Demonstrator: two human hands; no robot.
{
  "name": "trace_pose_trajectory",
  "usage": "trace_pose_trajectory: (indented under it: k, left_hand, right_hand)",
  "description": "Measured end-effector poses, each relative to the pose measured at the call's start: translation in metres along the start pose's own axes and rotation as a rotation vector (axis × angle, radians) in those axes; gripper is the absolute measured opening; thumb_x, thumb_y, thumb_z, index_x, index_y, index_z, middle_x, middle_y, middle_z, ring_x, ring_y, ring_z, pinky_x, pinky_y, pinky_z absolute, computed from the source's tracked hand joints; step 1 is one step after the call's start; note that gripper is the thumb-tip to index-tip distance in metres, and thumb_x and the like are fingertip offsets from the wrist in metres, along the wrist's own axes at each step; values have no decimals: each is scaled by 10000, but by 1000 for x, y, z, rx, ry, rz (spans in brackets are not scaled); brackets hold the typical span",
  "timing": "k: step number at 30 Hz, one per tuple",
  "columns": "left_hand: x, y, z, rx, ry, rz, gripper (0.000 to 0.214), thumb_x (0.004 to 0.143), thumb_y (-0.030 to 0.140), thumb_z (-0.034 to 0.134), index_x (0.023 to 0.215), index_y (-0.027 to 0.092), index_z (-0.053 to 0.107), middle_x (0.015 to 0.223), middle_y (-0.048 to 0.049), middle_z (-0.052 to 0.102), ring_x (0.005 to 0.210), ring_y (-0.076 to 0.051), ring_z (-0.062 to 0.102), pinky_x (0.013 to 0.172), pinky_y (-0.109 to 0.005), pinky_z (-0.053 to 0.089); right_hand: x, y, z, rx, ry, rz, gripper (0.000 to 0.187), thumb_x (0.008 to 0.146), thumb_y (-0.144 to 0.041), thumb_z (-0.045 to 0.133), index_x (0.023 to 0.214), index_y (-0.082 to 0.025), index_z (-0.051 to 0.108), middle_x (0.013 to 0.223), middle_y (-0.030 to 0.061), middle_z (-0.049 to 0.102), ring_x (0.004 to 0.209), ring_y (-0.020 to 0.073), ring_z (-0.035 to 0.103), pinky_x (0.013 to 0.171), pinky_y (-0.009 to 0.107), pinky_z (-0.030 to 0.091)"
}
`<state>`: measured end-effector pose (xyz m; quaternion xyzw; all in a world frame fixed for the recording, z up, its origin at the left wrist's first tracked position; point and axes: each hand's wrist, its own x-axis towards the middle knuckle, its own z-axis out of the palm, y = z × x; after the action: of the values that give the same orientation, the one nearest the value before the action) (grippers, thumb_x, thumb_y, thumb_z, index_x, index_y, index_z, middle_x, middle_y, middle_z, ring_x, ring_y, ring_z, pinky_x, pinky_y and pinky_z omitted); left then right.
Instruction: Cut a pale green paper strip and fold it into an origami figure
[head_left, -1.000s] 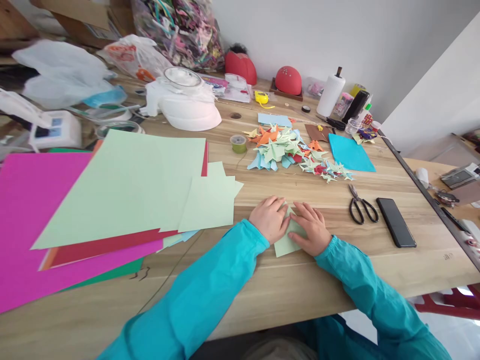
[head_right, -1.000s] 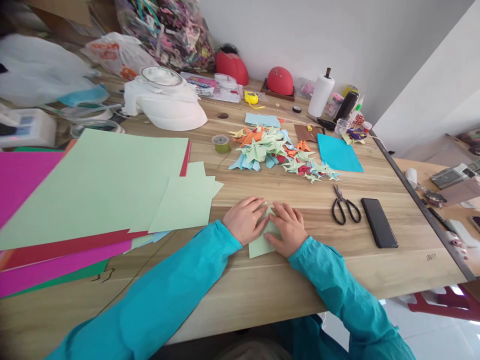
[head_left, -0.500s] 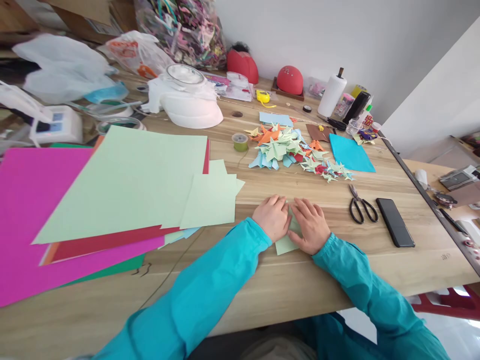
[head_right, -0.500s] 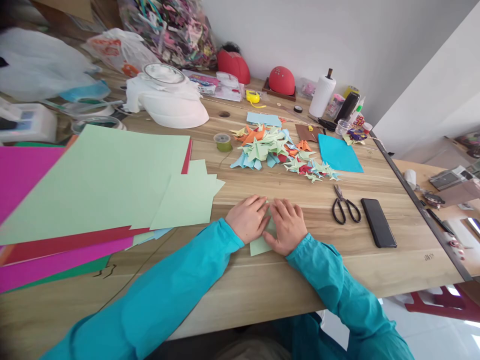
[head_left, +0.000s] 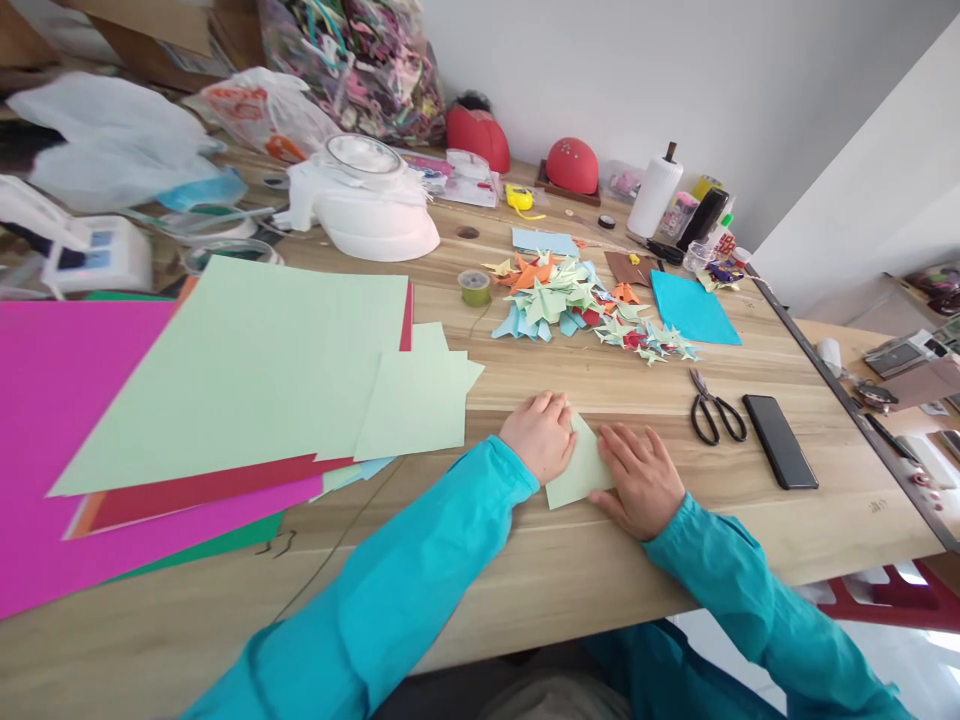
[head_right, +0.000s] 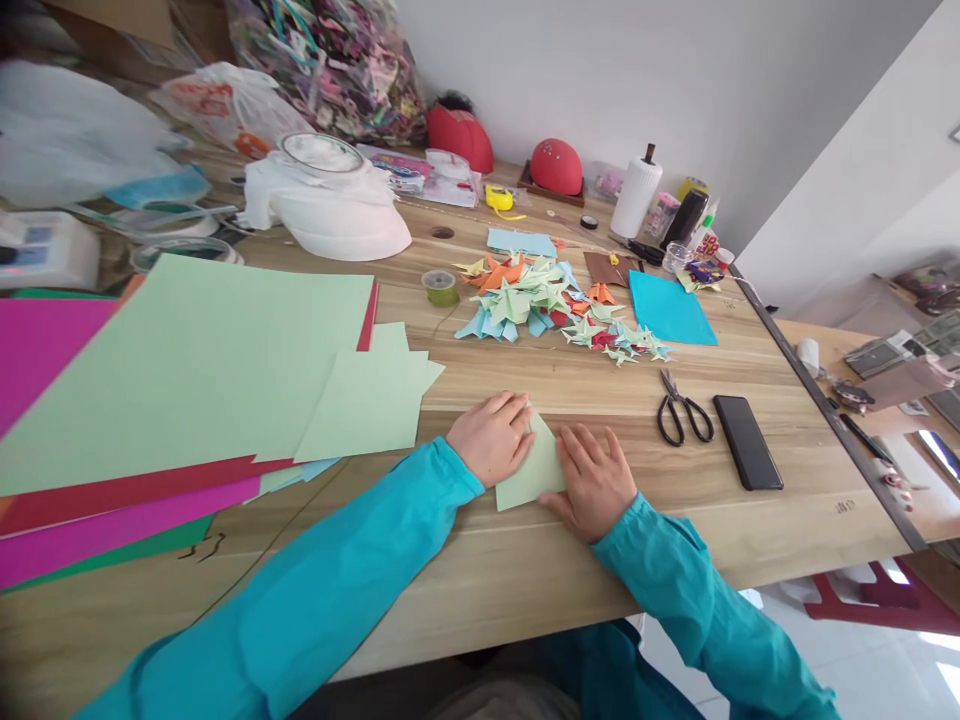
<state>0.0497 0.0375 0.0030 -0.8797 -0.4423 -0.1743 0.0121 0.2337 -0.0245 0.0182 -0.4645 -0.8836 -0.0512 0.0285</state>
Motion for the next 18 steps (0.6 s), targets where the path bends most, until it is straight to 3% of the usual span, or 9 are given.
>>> trace_pose_trajectory:
  k: [4, 7, 9, 13, 18]
  left_hand:
    - [-1, 0, 0, 15, 6, -3, 393, 820, 297, 408, 1052, 54, 612, 1157, -190, 562, 1088, -300, 458, 869, -431, 401]
    - [-1, -5, 2, 36, 8, 23, 398, 822, 312, 415, 1060, 63, 614, 1157, -166, 572, 1080, -291, 472, 892, -413, 392]
    - [0, -12, 3, 30, 8, 72, 396, 828, 323, 412, 1076, 85, 608, 1170, -139, 572, 1080, -286, 475, 923, -425, 370]
    - [3, -25, 4, -19, 5, 165, 379, 846, 354, 399, 1106, 157, 592, 1213, -71, 559, 1126, -278, 443, 980, -476, 308]
    - [4, -28, 3, -16, -5, 176, 393, 852, 357, 394, 1124, 141, 577, 1224, -87, 548, 1150, -286, 418, 979, -486, 308]
  right_hand:
    - [-27, 2, -3, -4, 12, 4, 582, 829, -513, 399, 1244, -109, 459, 1334, 143, 412, 1239, 300, 317, 1014, 511, 186]
    - [-31, 5, -10, 23, 28, 15, 491, 853, -478, 378, 1159, -129, 538, 1292, 124, 468, 1216, 289, 355, 1014, 498, 196]
    - [-23, 7, -14, 51, 44, 32, 436, 879, -435, 344, 1124, -149, 562, 1251, 106, 511, 1195, 272, 385, 1005, 482, 219]
    - [7, 7, -12, 63, 39, 55, 470, 892, -412, 309, 1253, -146, 451, 1282, 111, 478, 1210, 268, 365, 988, 465, 256]
    - [40, 3, 5, 35, -3, 76, 491, 886, -461, 301, 1270, -182, 427, 1353, 94, 395, 1241, 297, 312, 975, 514, 250]
